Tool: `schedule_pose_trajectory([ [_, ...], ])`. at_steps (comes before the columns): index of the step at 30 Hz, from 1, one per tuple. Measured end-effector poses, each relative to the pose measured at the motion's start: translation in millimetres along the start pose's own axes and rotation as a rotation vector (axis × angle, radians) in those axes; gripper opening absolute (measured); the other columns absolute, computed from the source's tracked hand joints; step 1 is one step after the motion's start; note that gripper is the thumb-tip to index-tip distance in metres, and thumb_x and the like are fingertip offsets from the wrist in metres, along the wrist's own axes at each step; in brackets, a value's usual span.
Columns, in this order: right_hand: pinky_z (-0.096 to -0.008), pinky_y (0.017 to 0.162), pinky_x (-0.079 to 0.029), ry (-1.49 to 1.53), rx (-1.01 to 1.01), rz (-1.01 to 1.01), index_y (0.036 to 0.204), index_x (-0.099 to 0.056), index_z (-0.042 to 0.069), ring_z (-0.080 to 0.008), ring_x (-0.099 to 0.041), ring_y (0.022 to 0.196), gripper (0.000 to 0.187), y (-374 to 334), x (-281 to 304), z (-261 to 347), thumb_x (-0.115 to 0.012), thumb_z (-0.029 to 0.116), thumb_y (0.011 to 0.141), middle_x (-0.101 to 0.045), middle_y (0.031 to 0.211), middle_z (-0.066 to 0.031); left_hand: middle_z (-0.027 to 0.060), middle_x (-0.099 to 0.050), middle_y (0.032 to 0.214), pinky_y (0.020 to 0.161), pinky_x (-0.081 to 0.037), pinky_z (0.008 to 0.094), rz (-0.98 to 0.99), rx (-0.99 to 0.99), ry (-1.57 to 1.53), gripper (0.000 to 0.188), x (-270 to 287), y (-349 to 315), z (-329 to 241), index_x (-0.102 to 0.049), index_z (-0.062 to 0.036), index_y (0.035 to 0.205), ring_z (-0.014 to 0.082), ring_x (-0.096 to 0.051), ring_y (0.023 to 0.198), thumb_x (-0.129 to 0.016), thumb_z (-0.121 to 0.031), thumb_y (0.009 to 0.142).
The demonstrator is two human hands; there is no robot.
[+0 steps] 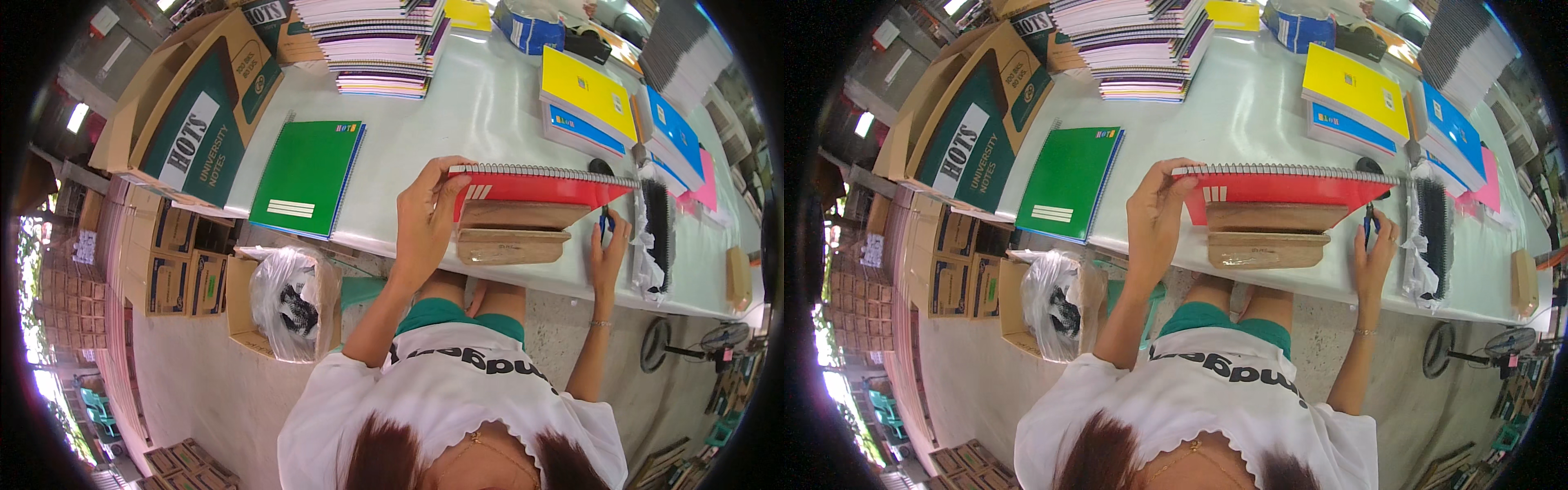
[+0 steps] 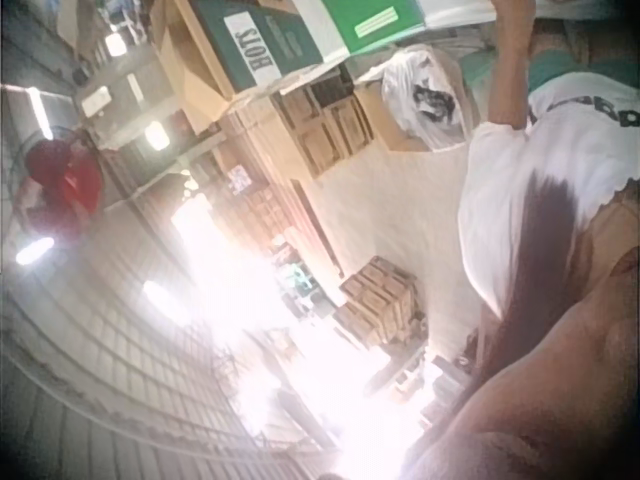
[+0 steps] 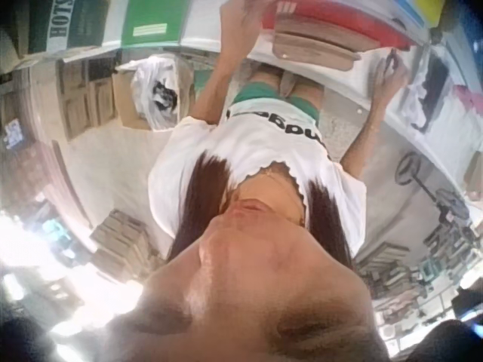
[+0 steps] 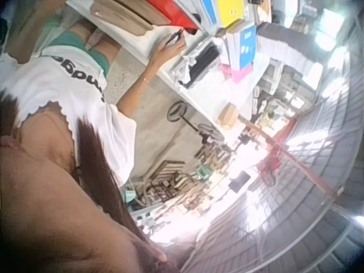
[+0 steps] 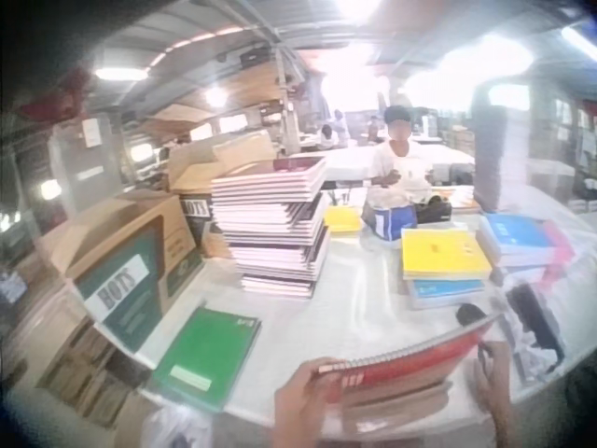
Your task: The person places notebooks into a wooden jig, inserts a spiral coil through the holes, and uses a handheld tool to crimp the ends of the wire.
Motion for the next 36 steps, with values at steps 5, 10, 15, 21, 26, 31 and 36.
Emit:
schedule_pose_trajectory([
  [5, -0.0438, 0.098, -0.034, -0.162, -0.09, 0.084, 0.121, -0.058, 0.011, -0.0312, -0.049, 0.112, 0.031, 0.8, -17.6, -31.2, -0.058, 0.022, 0.092, -0.054, 0.117, -0.0134, 0.0039, -0.057, 0.101, 0.078, -0.043, 0.0247, -0.217, -0.31, 0.111, 0.016, 52.2, 27.9, -37.2, -0.059, -0.0033, 0.107, 0.0104, -0.053, 0.09, -0.056, -0.016, 0.097],
  [10, -0.0451, 0.098, -0.033, -0.092, -0.142, 0.092, 0.12, -0.059, 0.011, -0.0302, -0.049, 0.113, 0.03, -0.6, -19.4, -39.7, -0.058, 0.023, 0.092, -0.054, 0.117, -0.0122, 0.0035, -0.055, 0.1, 0.081, -0.043, 0.0235, -0.279, -0.483, 0.244, 0.021, 148.7, 83.8, -94.9, -0.056, -0.0041, 0.108, 0.0102, -0.052, 0.089, -0.046, -0.02, 0.099],
  [15, -0.0453, 0.098, -0.034, -0.126, -0.131, 0.129, 0.12, -0.059, 0.012, -0.0306, -0.049, 0.113, 0.03, 3.4, -16.5, -29.1, -0.058, 0.023, 0.092, -0.054, 0.118, -0.0118, 0.011, -0.059, 0.095, 0.087, -0.04, 0.0304, 0.051, -0.586, 0.912, 0.03, 182.7, 160.7, -62.2, -0.06, -0.0016, 0.096, 0.0225, -0.055, 0.093, -0.038, -0.023, 0.097],
  [21, -0.0454, 0.099, -0.033, -0.178, -0.091, 0.152, 0.119, -0.06, 0.013, -0.0298, -0.05, 0.114, 0.03, 20.4, -19.6, -32.6, -0.059, 0.026, 0.092, -0.055, 0.12, -0.0106, 0.0175, -0.034, 0.149, 0.113, -0.019, 0.0542, 0.211, -0.027, 1.029, 0.05, 198.6, 141.0, 173.3, -0.049, -0.0132, 0.137, 0.0343, -0.029, 0.139, -0.029, -0.043, 0.102],
  [26, -0.0454, 0.097, -0.037, -0.137, 0.028, 0.001, 0.113, -0.064, 0.011, -0.0318, -0.053, 0.111, 0.025, 60.5, -8.1, -41.4, -0.061, 0.023, 0.091, -0.058, 0.114, -0.013, 0.0165, -0.026, 0.154, 0.107, -0.004, 0.0719, -0.003, 0.116, 1.184, 0.054, 147.7, 119.5, 204.4, -0.039, -0.0233, 0.146, 0.0383, -0.016, 0.145, -0.028, -0.051, 0.101],
  [31, -0.0424, 0.092, -0.043, -0.054, 0.185, -0.164, 0.108, -0.066, 0.009, -0.0358, -0.057, 0.106, 0.022, 134.6, -20.4, -39.7, -0.064, 0.019, 0.089, -0.06, 0.109, -0.0184, 0.0146, -0.023, 0.157, 0.105, -0.003, 0.0743, -0.185, 0.265, 1.363, 0.057, 137.4, 127.7, 221.4, -0.036, -0.0213, 0.148, 0.0374, -0.013, 0.146, -0.028, -0.053, 0.1],
  [36, -0.0426, 0.093, -0.043, -0.11, 0.05, -0.175, 0.111, -0.067, 0.012, -0.0351, -0.056, 0.108, 0.029, 201.1, -29.3, -74.4, -0.068, 0.025, 0.085, -0.061, 0.113, -0.0174, 0.0158, -0.02, 0.157, 0.104, -0.002, 0.0754, -0.104, 0.319, 1.324, 0.068, 121.0, 133.4, 207.6, -0.029, -0.0189, 0.151, 0.0384, -0.008, 0.147, -0.031, -0.06, 0.097],
])
Point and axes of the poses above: each hand's wrist, its own y-axis towards the middle knuckle, its own x-axis out of the back of the hand, z = x × y, the point moved 2 cm from there along y, towards the middle knuckle
